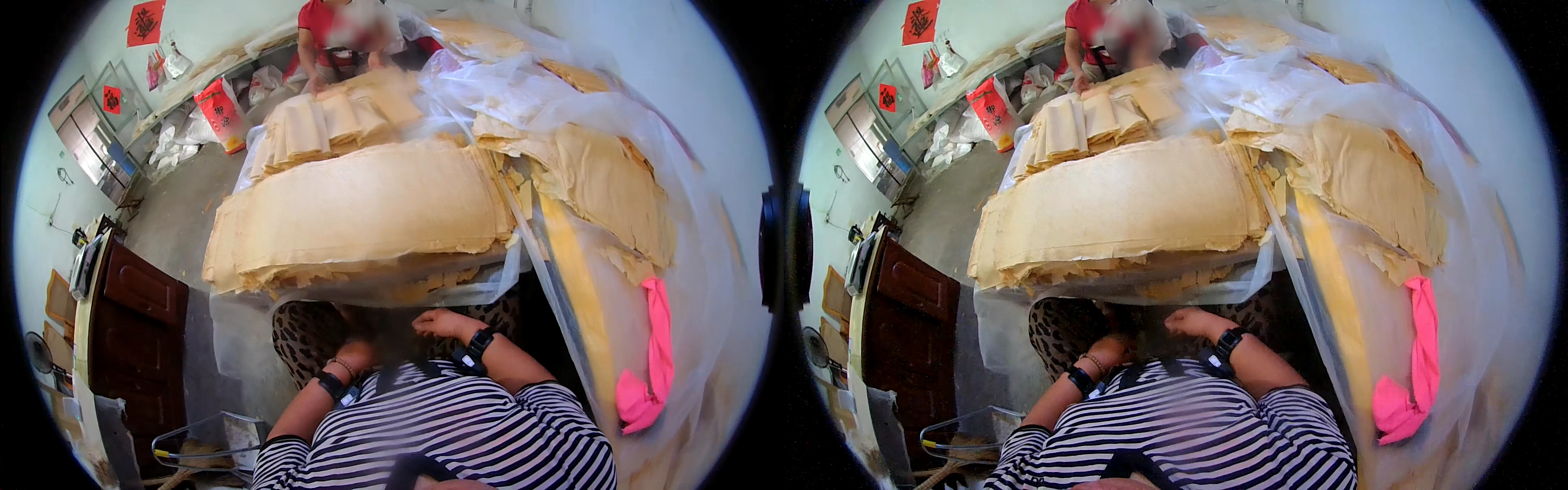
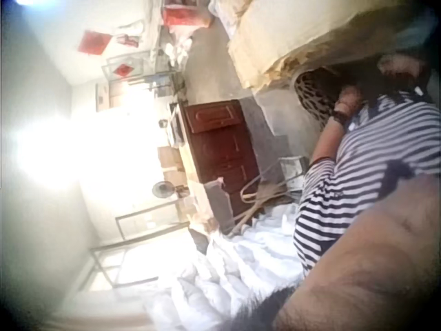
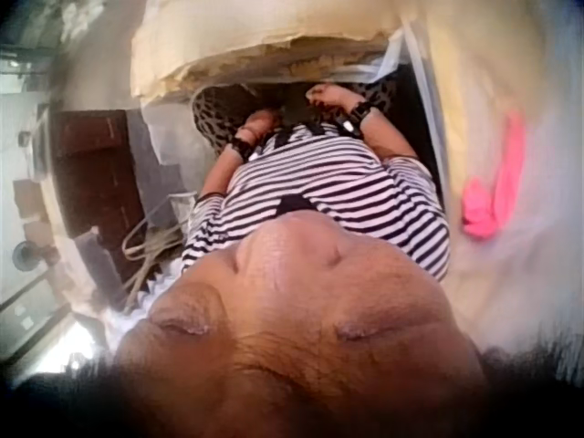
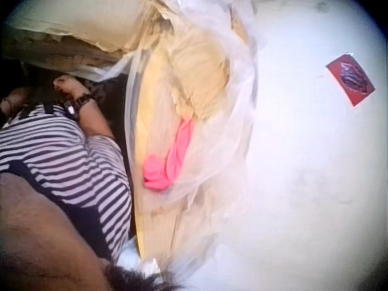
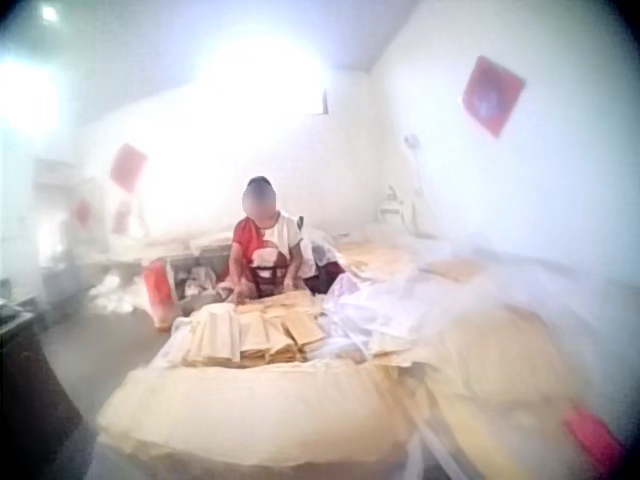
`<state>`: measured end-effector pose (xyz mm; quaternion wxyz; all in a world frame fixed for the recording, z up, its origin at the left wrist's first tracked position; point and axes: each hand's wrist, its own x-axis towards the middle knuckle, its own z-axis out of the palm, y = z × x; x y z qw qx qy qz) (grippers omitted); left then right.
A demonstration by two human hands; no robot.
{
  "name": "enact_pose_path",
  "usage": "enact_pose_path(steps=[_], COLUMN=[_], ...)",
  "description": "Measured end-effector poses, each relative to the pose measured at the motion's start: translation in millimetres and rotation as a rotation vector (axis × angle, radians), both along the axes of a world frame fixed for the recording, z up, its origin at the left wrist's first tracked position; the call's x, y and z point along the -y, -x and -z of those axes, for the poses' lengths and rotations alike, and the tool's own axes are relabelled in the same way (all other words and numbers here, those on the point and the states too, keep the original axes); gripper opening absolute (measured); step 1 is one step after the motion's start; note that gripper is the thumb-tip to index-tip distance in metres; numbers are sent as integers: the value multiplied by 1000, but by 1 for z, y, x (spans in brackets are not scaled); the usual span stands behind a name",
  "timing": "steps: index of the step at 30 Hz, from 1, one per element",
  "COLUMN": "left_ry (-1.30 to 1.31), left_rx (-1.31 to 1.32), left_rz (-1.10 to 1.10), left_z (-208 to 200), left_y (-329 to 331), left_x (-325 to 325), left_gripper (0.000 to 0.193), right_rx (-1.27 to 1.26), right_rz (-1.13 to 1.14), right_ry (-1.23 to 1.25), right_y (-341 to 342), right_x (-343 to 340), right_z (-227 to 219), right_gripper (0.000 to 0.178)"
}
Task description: The person separates and folds thin sheets of bean curd by hand from a large stack on a plastic-covered table.
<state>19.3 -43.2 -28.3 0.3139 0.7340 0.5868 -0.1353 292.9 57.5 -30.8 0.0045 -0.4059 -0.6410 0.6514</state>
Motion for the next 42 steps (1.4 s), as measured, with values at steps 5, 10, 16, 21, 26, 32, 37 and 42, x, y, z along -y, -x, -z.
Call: enact_pose_path(steps=[5,10,16,21,26,32,37,42], left_ry=[-71,2,-151,-436,-675,-681,-497,-606], left_rx=[21,121,120,282,470,527,491,328], left_rz=[58,16,-42,51,201,259,29,-449], left_z=[16,-39,-102,-210,-231,-190,-167,-221], left_y=[7,-2,56,-7,-60,-62,11,123], left_x=[1,-4,-3,-56,-86,-89,-54,10], left_gripper=[37,35,30,25,22,21,18,21], right_rx=[31,-188,-949,-1125,-1125,-1021,-906,-667], right_rz=[-43,126,459,833,1053,1152,1351,1298], right_ry=[-31,141,357,211,34,79,-15,-123], right_y=[4,-7,-41,-85,-80,-80,-87,-100], right_x=[-6,-1,5,4,-15,-36,-50,-32], right_z=[1,-22,-100,-120,-123,-120,-116,-130], right_gripper=[45,48,41,42,43,43,42,44])
